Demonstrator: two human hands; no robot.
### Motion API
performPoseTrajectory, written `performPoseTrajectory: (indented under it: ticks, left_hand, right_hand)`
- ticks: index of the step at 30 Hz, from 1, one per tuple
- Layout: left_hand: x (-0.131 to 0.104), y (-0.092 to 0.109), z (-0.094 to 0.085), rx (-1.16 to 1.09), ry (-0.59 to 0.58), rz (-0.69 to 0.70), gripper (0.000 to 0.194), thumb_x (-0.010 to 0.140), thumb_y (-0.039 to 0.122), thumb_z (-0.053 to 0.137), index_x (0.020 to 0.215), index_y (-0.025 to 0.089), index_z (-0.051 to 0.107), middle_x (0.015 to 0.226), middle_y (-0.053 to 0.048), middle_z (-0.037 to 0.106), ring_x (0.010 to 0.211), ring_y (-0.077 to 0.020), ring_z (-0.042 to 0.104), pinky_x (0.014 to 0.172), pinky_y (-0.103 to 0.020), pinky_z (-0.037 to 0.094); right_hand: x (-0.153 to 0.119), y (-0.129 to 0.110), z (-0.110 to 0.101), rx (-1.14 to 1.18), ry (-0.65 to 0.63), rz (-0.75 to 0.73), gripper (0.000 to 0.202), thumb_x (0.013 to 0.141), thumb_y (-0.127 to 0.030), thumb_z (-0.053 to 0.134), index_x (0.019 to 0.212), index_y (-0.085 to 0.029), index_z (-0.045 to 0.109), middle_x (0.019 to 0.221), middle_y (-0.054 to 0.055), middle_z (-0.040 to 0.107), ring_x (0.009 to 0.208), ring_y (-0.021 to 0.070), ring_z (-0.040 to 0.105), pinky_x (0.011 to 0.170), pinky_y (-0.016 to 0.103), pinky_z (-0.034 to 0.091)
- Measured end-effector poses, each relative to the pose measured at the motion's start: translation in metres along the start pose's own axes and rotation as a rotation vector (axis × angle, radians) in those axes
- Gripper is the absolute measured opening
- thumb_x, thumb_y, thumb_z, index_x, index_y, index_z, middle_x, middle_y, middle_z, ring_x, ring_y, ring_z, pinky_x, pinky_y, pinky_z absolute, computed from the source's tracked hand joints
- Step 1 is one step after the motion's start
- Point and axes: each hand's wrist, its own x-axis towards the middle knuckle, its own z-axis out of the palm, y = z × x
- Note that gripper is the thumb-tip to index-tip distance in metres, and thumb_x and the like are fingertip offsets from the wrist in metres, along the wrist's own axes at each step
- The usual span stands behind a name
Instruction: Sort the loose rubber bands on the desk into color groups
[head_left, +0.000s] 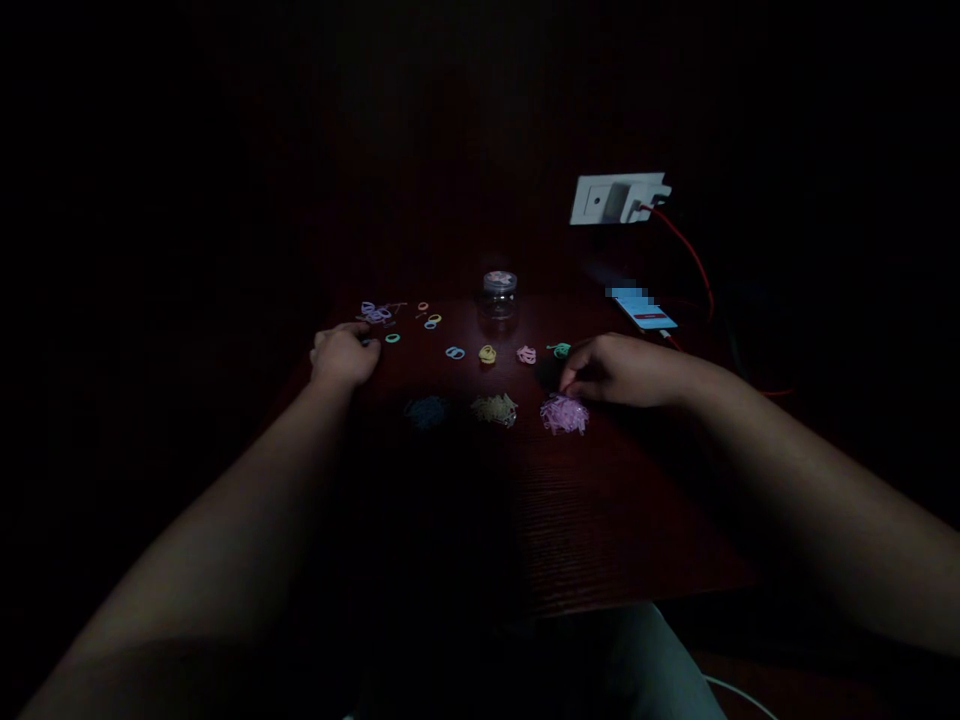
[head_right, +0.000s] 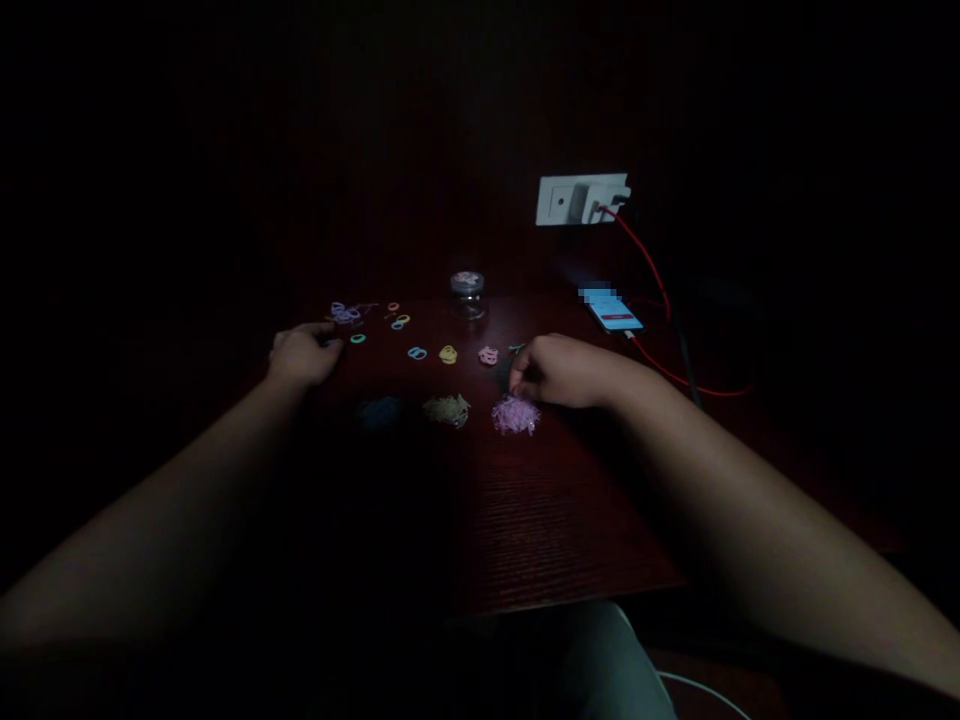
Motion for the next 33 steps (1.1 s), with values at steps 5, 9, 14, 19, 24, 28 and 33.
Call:
performPoseTrajectory:
  ticks: [5,9,14,19,24,28,33]
  left_hand:
    - [-0.001,0.001,-0.002,0.011,0.015,-0.013,0.043,0.085,0.042,0.058,0.123,0.026,0.071,0.135,-0.007,0.066,0.132,-0.0364,0.049,0.109,-0.053,0.041]
    - [-0.007,0.007,-0.005,0.047,0.059,0.031,0.036,0.088,0.041,0.055,0.116,0.027,0.074,0.128,-0.006,0.070,0.127,-0.0347,0.052,0.106,-0.052,0.041]
    - [0.000,0.023,-0.003,0.098,0.124,0.146,0.030,0.091,0.038,0.053,0.108,0.027,0.075,0.125,-0.007,0.070,0.120,-0.0316,0.056,0.102,-0.048,0.042]
    - [0.031,0.043,0.003,0.120,0.092,0.144,0.032,0.088,0.049,0.057,0.104,0.029,0.077,0.125,-0.009,0.068,0.118,-0.0316,0.056,0.099,-0.047,0.042]
    - [0.057,0.061,0.013,0.152,-0.014,0.200,0.032,0.084,0.052,0.061,0.100,0.030,0.079,0.114,-0.009,0.073,0.109,-0.0311,0.062,0.098,-0.048,0.041]
    - [0.062,0.067,0.018,0.176,-0.089,0.201,0.027,0.087,0.044,0.057,0.087,0.028,0.078,0.102,-0.007,0.076,0.100,-0.0300,0.066,0.097,-0.048,0.042]
    - [0.054,0.069,0.019,0.253,-0.034,0.276,0.034,0.094,0.034,0.045,0.093,0.020,0.076,0.111,-0.014,0.073,0.107,-0.0319,0.065,0.094,-0.046,0.044]
  right_hand:
    - [-0.006,-0.006,-0.006,0.234,0.364,0.105,0.019,0.089,-0.034,0.056,0.089,-0.022,0.071,0.087,0.006,0.074,0.076,0.0211,0.068,0.070,0.035,0.051]
    - [-0.014,0.009,0.002,0.283,0.928,0.270,0.025,0.091,-0.044,0.052,0.080,-0.023,0.062,0.078,0.009,0.070,0.064,0.0220,0.062,0.058,0.038,0.047]
    - [-0.020,0.057,0.019,0.164,0.839,0.098,0.025,0.086,-0.051,0.057,0.081,-0.029,0.065,0.084,0.010,0.072,0.075,0.0286,0.068,0.069,0.046,0.053]
    - [-0.013,0.066,0.024,0.185,0.796,0.107,0.026,0.087,-0.049,0.057,0.085,-0.025,0.067,0.086,0.010,0.073,0.076,0.0283,0.069,0.068,0.045,0.054]
    - [-0.009,0.060,0.027,0.137,0.784,0.056,0.023,0.088,-0.046,0.056,0.084,-0.026,0.067,0.082,0.007,0.071,0.075,0.0253,0.068,0.069,0.042,0.055]
    - [-0.011,0.065,0.028,0.125,0.802,0.088,0.021,0.088,-0.046,0.057,0.085,-0.027,0.066,0.085,0.007,0.072,0.078,0.0261,0.068,0.069,0.042,0.054]
    - [-0.010,0.065,0.027,0.105,0.798,0.086,0.021,0.088,-0.045,0.056,0.084,-0.027,0.066,0.085,0.007,0.071,0.078,0.0255,0.068,0.071,0.041,0.053]
